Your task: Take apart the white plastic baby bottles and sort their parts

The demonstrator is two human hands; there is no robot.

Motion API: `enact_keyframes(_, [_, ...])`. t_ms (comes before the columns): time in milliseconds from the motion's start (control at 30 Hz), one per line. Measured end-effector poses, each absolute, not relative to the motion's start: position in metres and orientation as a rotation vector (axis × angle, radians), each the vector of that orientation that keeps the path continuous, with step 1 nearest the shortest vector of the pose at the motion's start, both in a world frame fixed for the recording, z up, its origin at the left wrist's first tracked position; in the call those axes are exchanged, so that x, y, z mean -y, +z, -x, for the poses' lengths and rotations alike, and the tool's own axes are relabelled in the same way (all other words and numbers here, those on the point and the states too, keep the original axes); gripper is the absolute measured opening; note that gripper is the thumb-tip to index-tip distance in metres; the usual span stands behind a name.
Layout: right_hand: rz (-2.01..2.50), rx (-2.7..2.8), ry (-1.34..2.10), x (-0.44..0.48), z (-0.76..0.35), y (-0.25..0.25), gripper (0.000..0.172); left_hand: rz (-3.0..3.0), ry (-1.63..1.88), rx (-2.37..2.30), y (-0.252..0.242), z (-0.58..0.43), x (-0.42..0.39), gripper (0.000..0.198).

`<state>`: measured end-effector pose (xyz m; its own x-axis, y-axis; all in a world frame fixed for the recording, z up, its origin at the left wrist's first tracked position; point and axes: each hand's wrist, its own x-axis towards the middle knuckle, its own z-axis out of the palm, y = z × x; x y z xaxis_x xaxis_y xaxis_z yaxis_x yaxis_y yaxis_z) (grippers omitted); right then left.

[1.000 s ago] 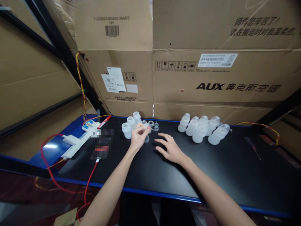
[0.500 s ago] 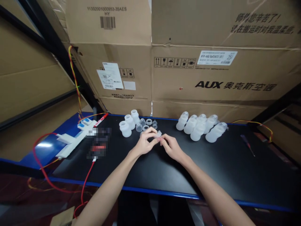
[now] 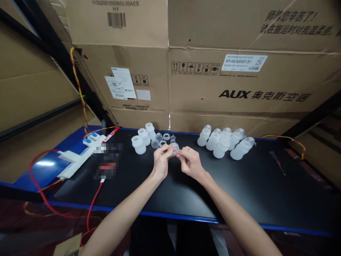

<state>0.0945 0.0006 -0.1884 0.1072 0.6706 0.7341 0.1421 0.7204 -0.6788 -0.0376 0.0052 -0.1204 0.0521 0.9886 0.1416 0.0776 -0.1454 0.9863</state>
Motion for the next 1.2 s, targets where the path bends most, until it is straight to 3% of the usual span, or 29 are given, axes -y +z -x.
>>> enact_keyframes(100, [0.705,1.5,0.366,0.006,-0.1,-0.187,0.025,-1.387,1.333,-1.217,-0.112,0.039,-0.01,0.036])
enact_keyframes(300, [0.659,1.602,0.323,0.033,-0.119,-0.191,0.021,-1.317,1.906,-1.257,-0.057,0.075,-0.028,0.048])
enact_keyframes(400, [0.843,1.568,0.456,0.02,-0.122,-0.205,0.015,-1.714,1.463,-1.259,-0.065,0.074,-0.003,0.043])
enact_keyframes(600, [1.099,1.586,0.599,-0.013,-0.121,-0.237,0.011,-1.773,0.721,-1.448,-0.122,0.062,0.023,0.045])
enact_keyframes(900, [1.235,1.564,0.522,-0.018,-0.126,-0.239,0.027,-2.057,0.484,-1.531,-0.13,0.077,-0.022,0.035])
enact_keyframes(1067, [1.203,1.441,0.601,-0.017,-0.127,-0.242,0.019,-2.38,0.301,-1.558,-0.141,0.078,-0.027,0.021])
enact_keyframes(1200, [1.229,1.376,0.671,-0.019,-0.124,-0.246,0.021,-2.478,0.276,-1.673,-0.139,0.079,-0.019,0.022])
